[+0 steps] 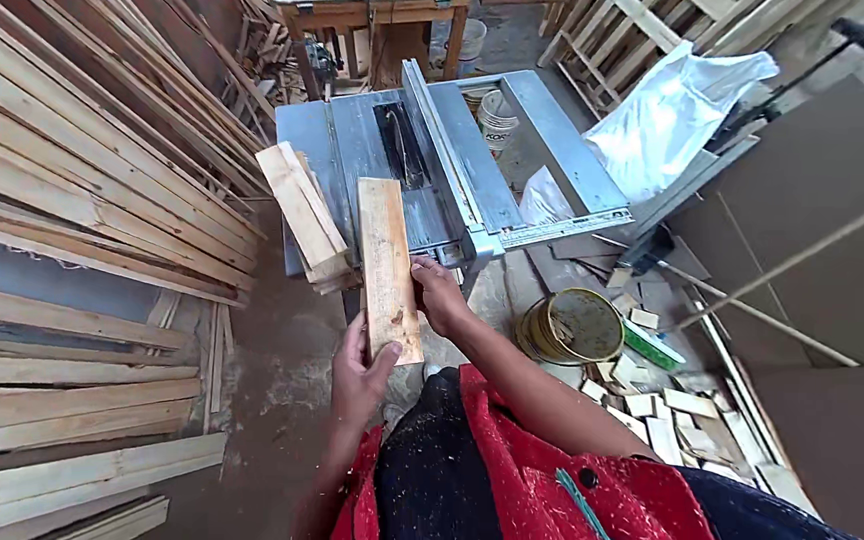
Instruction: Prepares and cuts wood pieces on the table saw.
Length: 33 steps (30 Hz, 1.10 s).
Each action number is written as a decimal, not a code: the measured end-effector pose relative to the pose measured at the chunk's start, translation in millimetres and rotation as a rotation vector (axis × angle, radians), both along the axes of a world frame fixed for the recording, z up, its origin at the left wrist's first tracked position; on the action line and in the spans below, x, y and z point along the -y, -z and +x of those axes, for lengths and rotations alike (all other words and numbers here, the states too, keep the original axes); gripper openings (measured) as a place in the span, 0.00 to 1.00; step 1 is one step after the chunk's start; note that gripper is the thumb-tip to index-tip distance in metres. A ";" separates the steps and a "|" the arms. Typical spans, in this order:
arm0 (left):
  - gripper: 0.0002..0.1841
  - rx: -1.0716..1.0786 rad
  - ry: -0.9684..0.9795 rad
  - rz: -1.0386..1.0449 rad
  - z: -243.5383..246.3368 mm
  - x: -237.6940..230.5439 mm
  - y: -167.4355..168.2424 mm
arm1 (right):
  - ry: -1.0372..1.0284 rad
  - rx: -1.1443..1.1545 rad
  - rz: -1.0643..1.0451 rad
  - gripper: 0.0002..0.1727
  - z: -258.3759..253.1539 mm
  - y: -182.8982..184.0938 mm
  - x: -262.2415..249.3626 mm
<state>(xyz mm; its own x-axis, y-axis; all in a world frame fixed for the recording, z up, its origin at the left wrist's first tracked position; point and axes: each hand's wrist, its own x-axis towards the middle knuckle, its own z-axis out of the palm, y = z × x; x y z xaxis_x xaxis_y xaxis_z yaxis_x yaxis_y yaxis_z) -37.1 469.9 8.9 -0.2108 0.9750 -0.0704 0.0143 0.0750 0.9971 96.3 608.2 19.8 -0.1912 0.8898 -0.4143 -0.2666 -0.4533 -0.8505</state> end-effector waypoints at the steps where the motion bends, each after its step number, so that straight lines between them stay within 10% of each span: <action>1: 0.41 -0.179 -0.003 -0.008 9.6 3.6 3.2 | 0.045 0.000 -0.089 0.20 3.2 6.5 5.7; 6: 0.49 -0.676 0.105 0.062 42.4 4.7 9.5 | 0.062 -0.260 -0.336 0.29 3.5 31.1 19.7; 15: 0.49 -0.271 0.144 0.018 55.0 -7.1 10.7 | -0.065 -0.468 -0.366 0.30 28.6 30.8 1.6; 22: 0.41 -0.166 0.092 -0.201 61.7 -26.5 34.7 | -0.064 0.266 0.046 0.23 49.4 34.1 -14.0; 28: 0.41 0.233 0.060 -0.209 63.5 -64.7 128.4 | -0.455 1.163 0.745 0.42 99.0 37.7 -25.1; 33: 0.39 0.147 0.075 -0.247 81.1 -99.0 121.8 | -0.922 1.305 0.933 0.62 127.1 37.3 -50.2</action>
<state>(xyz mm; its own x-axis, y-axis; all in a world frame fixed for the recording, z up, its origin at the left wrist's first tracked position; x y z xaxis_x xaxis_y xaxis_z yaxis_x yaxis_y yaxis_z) 44.0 568.9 -113.0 -0.1090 0.9371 -0.3315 -0.1142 0.3195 0.9407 223.4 658.3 -17.4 -0.6910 0.7012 -0.1756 0.7140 0.6241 -0.3173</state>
